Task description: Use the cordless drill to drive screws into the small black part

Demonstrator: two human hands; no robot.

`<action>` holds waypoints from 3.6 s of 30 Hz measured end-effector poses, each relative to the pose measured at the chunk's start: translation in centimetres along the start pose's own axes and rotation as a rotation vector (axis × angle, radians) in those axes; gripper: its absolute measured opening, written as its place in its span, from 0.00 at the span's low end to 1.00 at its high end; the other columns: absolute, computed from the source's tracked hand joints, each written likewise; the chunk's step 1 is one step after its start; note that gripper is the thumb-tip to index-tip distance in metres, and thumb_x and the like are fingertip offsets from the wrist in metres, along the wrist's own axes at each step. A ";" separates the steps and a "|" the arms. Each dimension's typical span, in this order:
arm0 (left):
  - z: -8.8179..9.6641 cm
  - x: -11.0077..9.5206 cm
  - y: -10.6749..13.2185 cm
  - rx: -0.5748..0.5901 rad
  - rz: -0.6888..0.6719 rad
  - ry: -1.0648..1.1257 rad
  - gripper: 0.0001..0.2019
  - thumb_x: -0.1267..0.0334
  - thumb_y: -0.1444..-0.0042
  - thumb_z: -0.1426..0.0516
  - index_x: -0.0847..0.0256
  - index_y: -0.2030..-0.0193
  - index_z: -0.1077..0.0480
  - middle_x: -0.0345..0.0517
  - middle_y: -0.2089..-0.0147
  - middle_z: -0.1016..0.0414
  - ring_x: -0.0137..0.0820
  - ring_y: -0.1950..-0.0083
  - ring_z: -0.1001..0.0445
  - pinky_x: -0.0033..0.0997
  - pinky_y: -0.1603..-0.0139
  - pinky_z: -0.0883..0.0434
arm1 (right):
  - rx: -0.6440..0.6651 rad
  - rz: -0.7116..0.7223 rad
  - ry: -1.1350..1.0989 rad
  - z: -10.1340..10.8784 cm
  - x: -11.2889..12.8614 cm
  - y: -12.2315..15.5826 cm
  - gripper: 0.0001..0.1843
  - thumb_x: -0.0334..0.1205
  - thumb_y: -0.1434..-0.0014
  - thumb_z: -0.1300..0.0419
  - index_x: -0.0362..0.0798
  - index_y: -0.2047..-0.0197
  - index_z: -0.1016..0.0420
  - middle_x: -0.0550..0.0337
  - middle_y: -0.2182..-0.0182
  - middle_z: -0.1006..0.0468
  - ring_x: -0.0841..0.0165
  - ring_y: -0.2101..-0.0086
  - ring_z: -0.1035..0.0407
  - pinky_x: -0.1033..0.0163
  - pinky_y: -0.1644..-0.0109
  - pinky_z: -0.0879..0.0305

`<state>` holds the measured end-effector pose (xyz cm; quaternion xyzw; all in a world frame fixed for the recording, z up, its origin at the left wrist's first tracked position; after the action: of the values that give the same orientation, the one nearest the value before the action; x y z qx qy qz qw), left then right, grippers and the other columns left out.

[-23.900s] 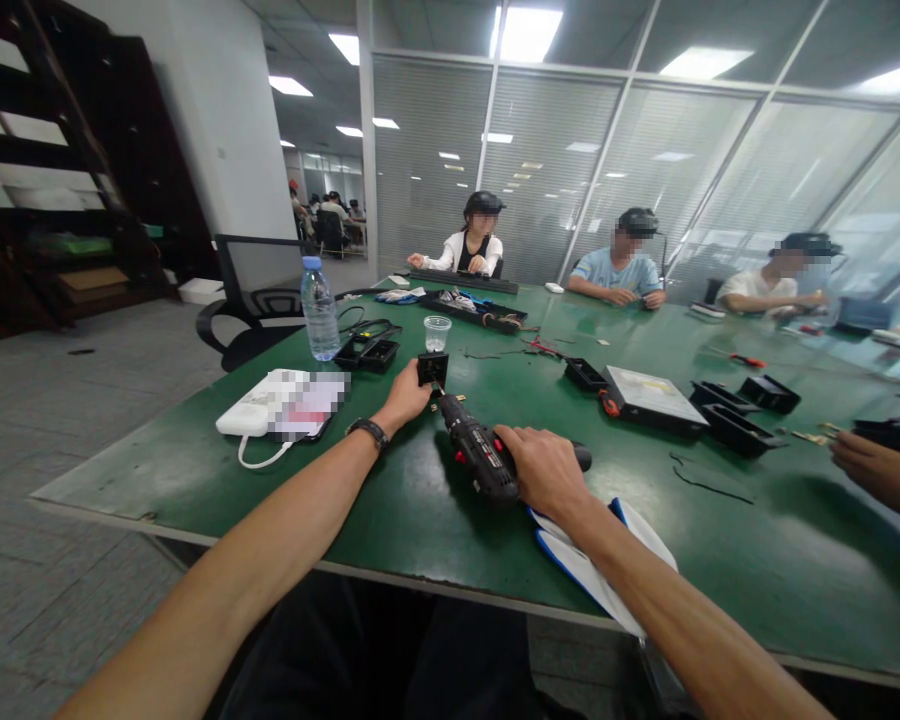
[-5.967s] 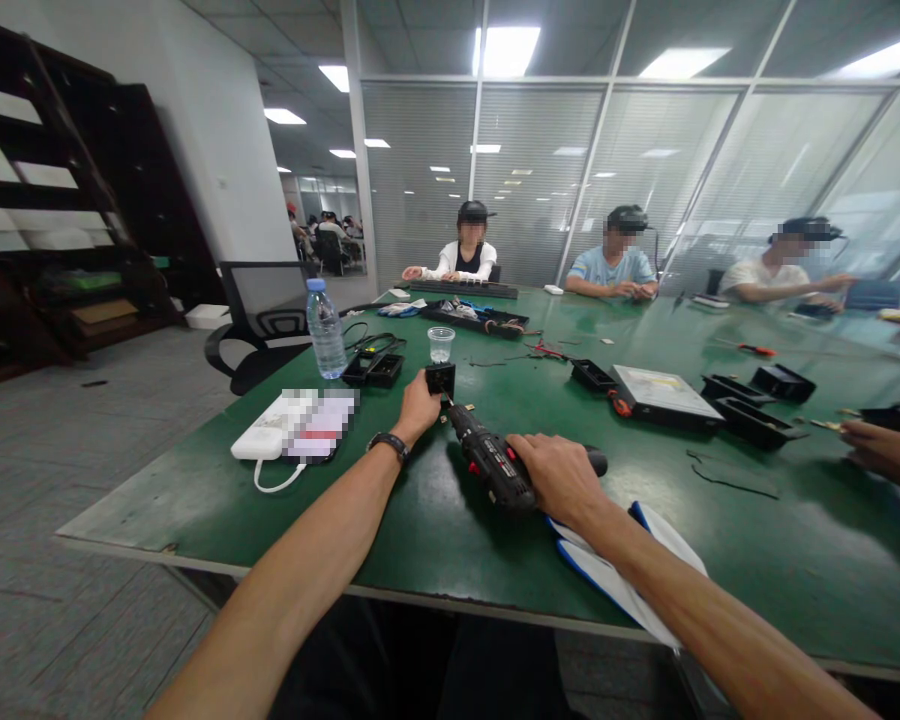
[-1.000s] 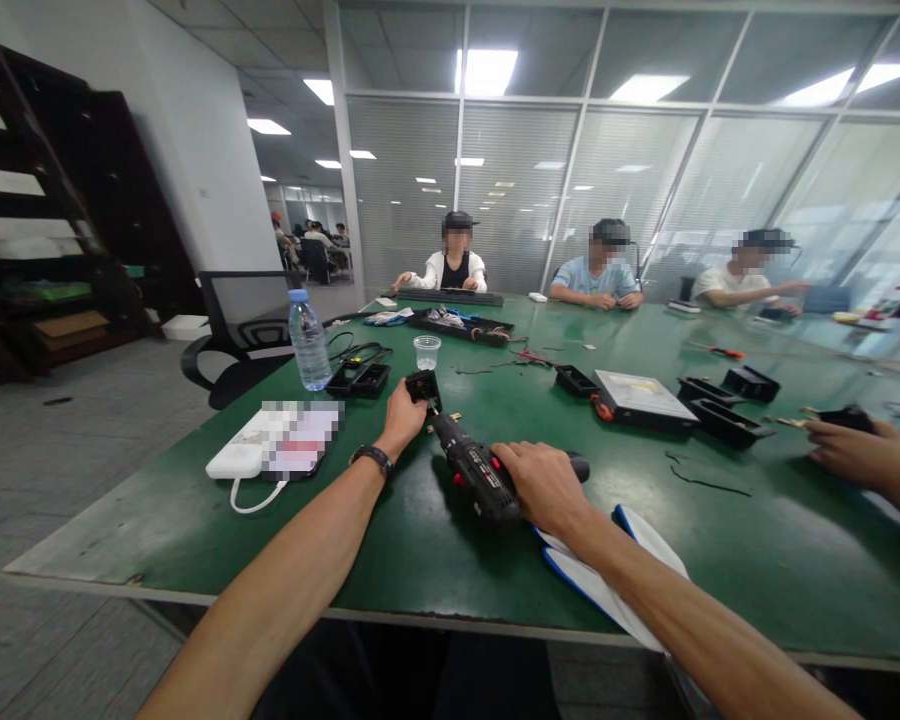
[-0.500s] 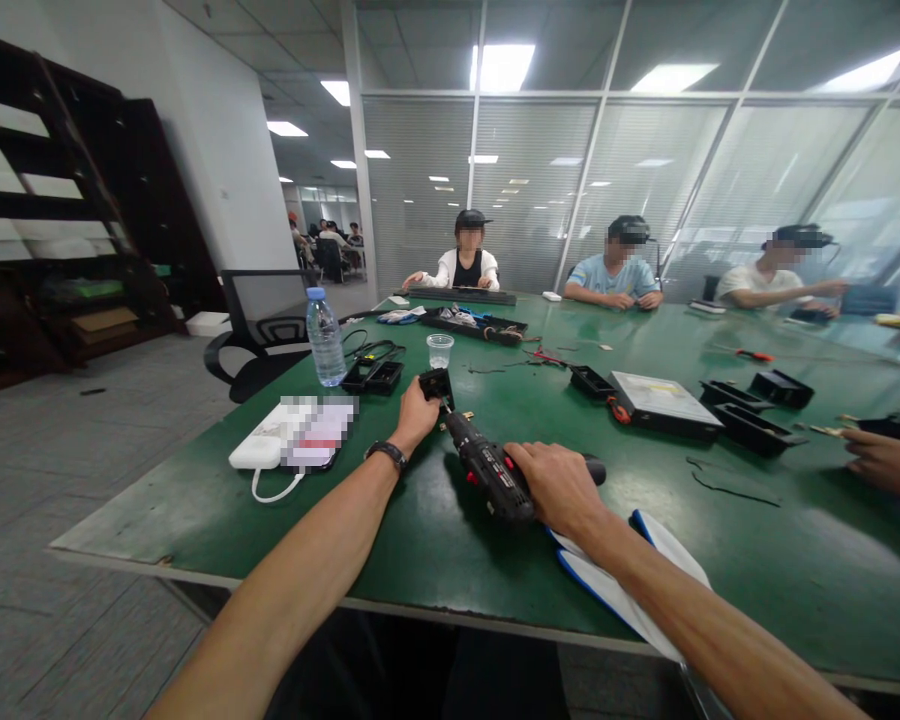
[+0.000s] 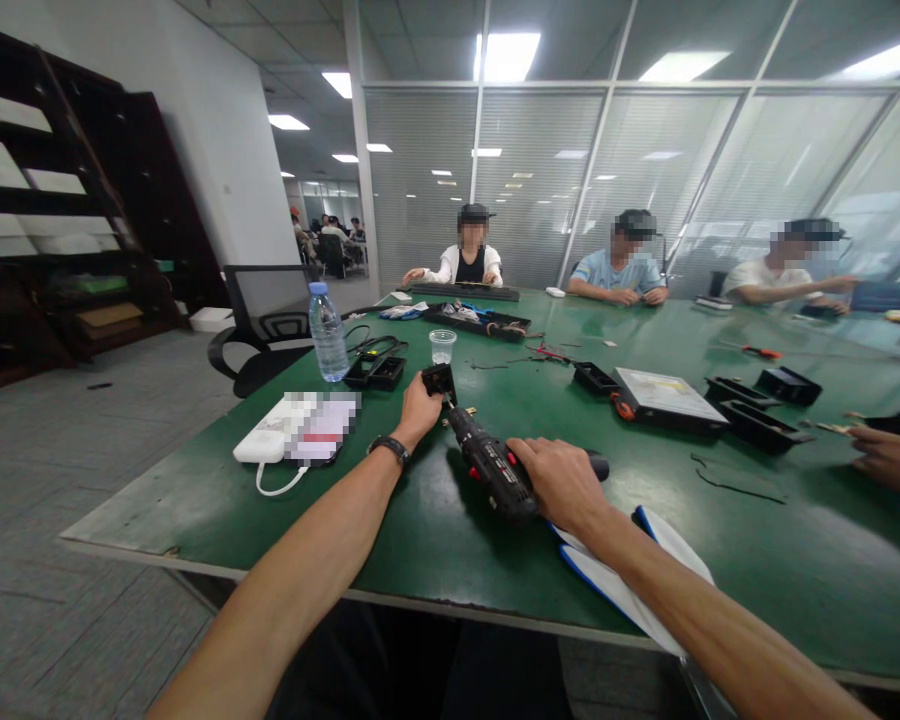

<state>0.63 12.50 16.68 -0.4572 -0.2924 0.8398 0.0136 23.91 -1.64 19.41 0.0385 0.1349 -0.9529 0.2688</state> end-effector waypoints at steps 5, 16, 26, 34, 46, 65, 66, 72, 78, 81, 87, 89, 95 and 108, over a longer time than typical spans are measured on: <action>0.1 -0.1 0.0 0.006 -0.025 0.014 0.18 0.75 0.50 0.43 0.62 0.51 0.29 0.52 0.50 0.22 0.37 0.47 0.24 0.34 0.46 0.30 | -0.011 0.001 -0.007 -0.1 0.0 0.0 0.19 0.35 0.41 0.44 0.51 0.45 0.32 0.54 0.58 0.21 0.61 0.59 0.28 0.60 0.59 0.44; 0.1 0.1 0.0 0.017 0.010 0.003 0.16 0.74 0.49 0.43 0.63 0.53 0.28 0.52 0.51 0.21 0.38 0.48 0.24 0.34 0.47 0.29 | -0.017 0.007 -0.004 0.0 0.0 0.1 0.18 0.36 0.41 0.44 0.51 0.47 0.31 0.54 0.58 0.21 0.61 0.59 0.28 0.59 0.59 0.44; -0.2 0.5 -0.3 -0.009 -0.033 0.005 0.17 0.75 0.51 0.44 0.63 0.52 0.29 0.53 0.51 0.22 0.38 0.49 0.24 0.33 0.48 0.29 | -0.037 0.011 0.002 -0.2 -0.1 0.0 0.18 0.36 0.40 0.44 0.51 0.45 0.32 0.55 0.58 0.21 0.61 0.60 0.28 0.59 0.60 0.45; -0.2 0.5 -0.2 0.005 -0.018 -0.005 0.16 0.74 0.51 0.43 0.63 0.53 0.29 0.52 0.51 0.21 0.38 0.49 0.24 0.33 0.49 0.29 | -0.037 0.015 -0.003 -0.1 -0.1 0.0 0.17 0.35 0.41 0.45 0.52 0.48 0.31 0.56 0.60 0.21 0.62 0.61 0.29 0.59 0.60 0.46; 0.0 0.2 -0.1 0.017 0.008 0.010 0.17 0.74 0.50 0.43 0.63 0.51 0.29 0.53 0.50 0.22 0.38 0.48 0.24 0.34 0.47 0.30 | -0.002 0.001 0.005 0.0 0.0 0.0 0.18 0.37 0.41 0.44 0.51 0.46 0.31 0.54 0.59 0.21 0.62 0.60 0.29 0.59 0.60 0.45; -0.1 0.4 -0.5 0.027 -0.027 -0.014 0.18 0.70 0.50 0.42 0.62 0.51 0.28 0.52 0.50 0.21 0.40 0.49 0.24 0.37 0.47 0.29 | -0.019 0.012 -0.016 -0.1 -0.2 -0.1 0.21 0.36 0.43 0.44 0.51 0.45 0.34 0.55 0.59 0.21 0.60 0.60 0.29 0.59 0.59 0.43; -0.1 0.4 -0.5 0.029 -0.030 -0.012 0.18 0.69 0.50 0.41 0.62 0.51 0.28 0.52 0.50 0.21 0.40 0.49 0.24 0.37 0.47 0.29 | -0.012 0.011 -0.017 -0.1 -0.2 -0.1 0.20 0.37 0.42 0.44 0.51 0.46 0.34 0.54 0.59 0.21 0.61 0.60 0.29 0.59 0.59 0.43; -0.3 0.7 -0.5 0.020 -0.013 -0.004 0.16 0.71 0.50 0.42 0.62 0.52 0.28 0.52 0.51 0.21 0.38 0.49 0.23 0.35 0.48 0.29 | 0.007 0.000 -0.023 0.2 0.0 0.0 0.19 0.36 0.40 0.45 0.51 0.45 0.34 0.53 0.58 0.21 0.61 0.58 0.28 0.59 0.57 0.42; -0.1 0.3 -0.2 0.010 -0.020 0.011 0.17 0.73 0.51 0.41 0.62 0.52 0.28 0.52 0.50 0.21 0.38 0.48 0.24 0.35 0.46 0.29 | 0.039 -0.017 -0.015 0.3 0.1 0.0 0.18 0.38 0.39 0.44 0.50 0.46 0.33 0.51 0.57 0.21 0.61 0.57 0.29 0.60 0.56 0.42; 0.0 0.2 0.0 0.017 0.006 0.024 0.17 0.72 0.51 0.41 0.63 0.52 0.29 0.53 0.50 0.22 0.39 0.47 0.24 0.36 0.46 0.29 | 0.032 -0.004 -0.016 0.3 0.1 0.0 0.17 0.36 0.40 0.44 0.50 0.47 0.32 0.52 0.57 0.21 0.61 0.58 0.29 0.60 0.56 0.42; 0.1 0.2 -0.1 0.022 0.026 0.010 0.17 0.73 0.51 0.41 0.63 0.52 0.29 0.54 0.51 0.21 0.40 0.47 0.24 0.36 0.46 0.30 | 0.000 0.010 -0.016 0.2 0.0 0.1 0.16 0.36 0.41 0.44 0.50 0.49 0.31 0.54 0.59 0.21 0.61 0.60 0.28 0.60 0.58 0.43; 0.0 0.2 -0.1 0.023 0.026 0.018 0.17 0.72 0.51 0.41 0.63 0.52 0.29 0.54 0.50 0.22 0.40 0.47 0.24 0.36 0.46 0.29 | -0.001 0.008 -0.015 0.2 0.0 0.1 0.15 0.36 0.40 0.44 0.50 0.49 0.31 0.53 0.59 0.21 0.61 0.59 0.28 0.60 0.58 0.43; 0.1 0.2 -0.1 0.007 0.016 0.019 0.17 0.72 0.50 0.41 0.62 0.52 0.29 0.53 0.50 0.21 0.40 0.47 0.24 0.36 0.46 0.29 | 0.023 -0.010 0.007 0.2 0.1 0.0 0.19 0.35 0.40 0.45 0.50 0.45 0.33 0.53 0.57 0.21 0.62 0.59 0.28 0.60 0.59 0.43; -0.1 0.5 -0.1 0.004 0.008 0.037 0.18 0.74 0.50 0.44 0.63 0.50 0.29 0.53 0.50 0.22 0.38 0.48 0.24 0.35 0.46 0.30 | -0.002 -0.002 0.005 0.0 -0.1 0.1 0.17 0.35 0.40 0.45 0.51 0.47 0.31 0.55 0.59 0.21 0.62 0.60 0.28 0.60 0.59 0.44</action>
<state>0.37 12.77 16.38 -0.4740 -0.2885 0.8318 0.0163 23.98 -1.67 19.43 0.0403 0.1364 -0.9530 0.2675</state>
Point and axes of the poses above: each hand's wrist, its own y-axis away from the middle knuckle, its own z-axis out of the back of the hand, x = y × z, the point moved 5 cm from there along -y, towards the middle knuckle
